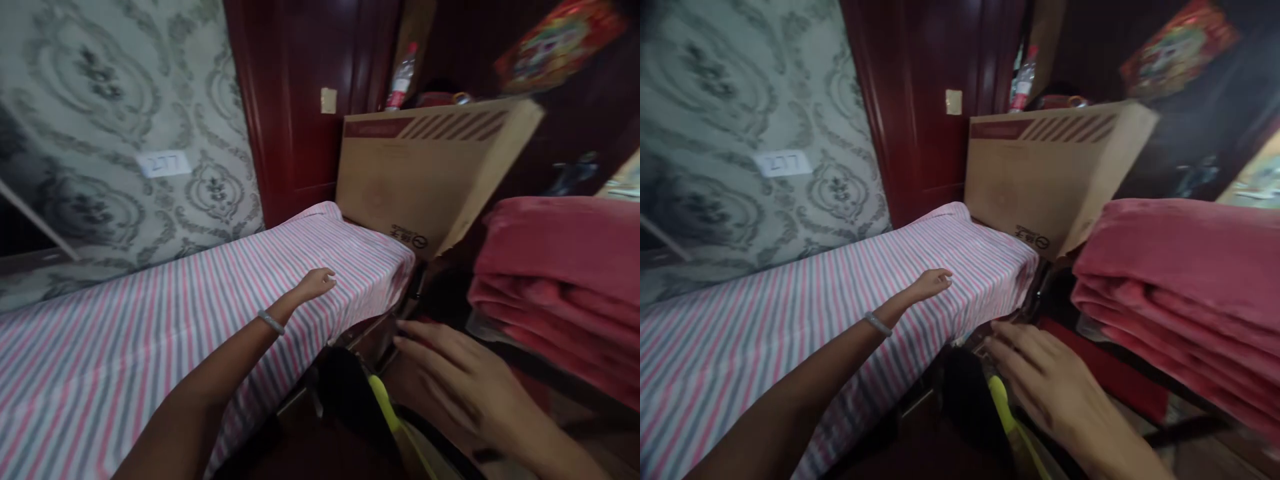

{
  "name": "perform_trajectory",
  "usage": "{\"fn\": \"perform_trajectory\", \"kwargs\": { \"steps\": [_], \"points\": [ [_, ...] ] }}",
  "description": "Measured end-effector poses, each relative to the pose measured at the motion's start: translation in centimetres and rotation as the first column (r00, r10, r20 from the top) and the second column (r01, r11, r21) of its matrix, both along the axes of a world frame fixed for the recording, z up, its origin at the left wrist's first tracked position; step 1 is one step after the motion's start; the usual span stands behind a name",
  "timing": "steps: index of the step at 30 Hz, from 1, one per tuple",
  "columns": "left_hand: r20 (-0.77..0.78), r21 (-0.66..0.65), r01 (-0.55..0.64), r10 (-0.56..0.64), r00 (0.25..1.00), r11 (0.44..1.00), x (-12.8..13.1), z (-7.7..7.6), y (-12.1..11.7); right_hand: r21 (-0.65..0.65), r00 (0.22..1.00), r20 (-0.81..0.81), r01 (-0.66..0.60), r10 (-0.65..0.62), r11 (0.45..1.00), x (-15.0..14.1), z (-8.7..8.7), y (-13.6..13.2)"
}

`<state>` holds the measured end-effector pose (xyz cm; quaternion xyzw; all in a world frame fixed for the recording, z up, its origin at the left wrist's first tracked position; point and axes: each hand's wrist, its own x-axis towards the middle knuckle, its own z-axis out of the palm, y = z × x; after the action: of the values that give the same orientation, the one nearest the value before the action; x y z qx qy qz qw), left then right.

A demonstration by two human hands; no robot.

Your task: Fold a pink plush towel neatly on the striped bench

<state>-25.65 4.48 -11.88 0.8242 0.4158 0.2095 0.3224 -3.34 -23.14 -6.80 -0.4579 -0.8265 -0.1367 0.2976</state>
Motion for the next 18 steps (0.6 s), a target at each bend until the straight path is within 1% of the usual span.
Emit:
{"fn": "perform_trajectory", "kwargs": {
  "steps": [1, 3, 5, 8, 10, 11, 12, 14, 16, 18],
  "points": [
    [0.000, 0.033, -0.047, 0.048, 0.999, 0.998, -2.3, -0.7, -0.6, -0.029, 0.999, -0.018, -0.026, 0.026, 0.999, -0.6, -1.3, 2.2],
    [-0.032, 0.112, -0.139, 0.143, 0.989, 0.984, -7.5, -1.8, -2.1, -0.104, 0.996, -0.084, -0.035, 0.026, 0.994, -1.8, -4.2, 6.5],
    [-0.122, 0.231, -0.215, 0.248, 0.961, 0.949, -12.9, -3.0, -4.1, -0.167, 0.992, -0.117, -0.055, 0.035, 0.984, -3.0, -7.0, 10.3],
    [-0.262, 0.437, -0.299, 0.438, 0.860, 0.848, -20.7, -4.9, -7.7, -0.225, 0.988, -0.118, -0.120, 0.096, 0.967, -4.7, -10.6, 15.0],
    [-0.292, 0.512, -0.364, 0.556, 0.778, 0.778, -24.8, -6.2, -10.4, -0.245, 0.987, -0.110, -0.145, 0.121, 0.959, -5.7, -12.6, 17.9],
    [-0.303, 0.531, -0.397, 0.605, 0.736, 0.749, -26.4, -6.9, -11.8, -0.249, 0.987, -0.104, -0.147, 0.125, 0.957, -6.2, -13.6, 19.3],
    [-0.317, 0.538, -0.432, 0.648, 0.692, 0.724, -27.6, -7.5, -13.0, -0.248, 0.987, -0.096, -0.146, 0.125, 0.958, -6.7, -14.5, 20.7],
    [-0.351, 0.525, -0.507, 0.717, 0.602, 0.684, -29.0, -8.5, -15.3, -0.227, 0.990, -0.079, -0.135, 0.120, 0.964, -7.5, -16.3, 23.4],
    [-0.390, 0.489, -0.575, 0.754, 0.529, 0.656, -29.1, -9.0, -16.9, -0.182, 0.991, -0.062, -0.128, 0.119, 0.975, -7.9, -17.8, 25.7],
    [-0.417, 0.454, -0.615, 0.764, 0.493, 0.645, -28.6, -8.9, -17.9, -0.134, 0.991, -0.035, -0.132, 0.128, 0.982, -7.8, -19.1, 27.7]
  ]
}}
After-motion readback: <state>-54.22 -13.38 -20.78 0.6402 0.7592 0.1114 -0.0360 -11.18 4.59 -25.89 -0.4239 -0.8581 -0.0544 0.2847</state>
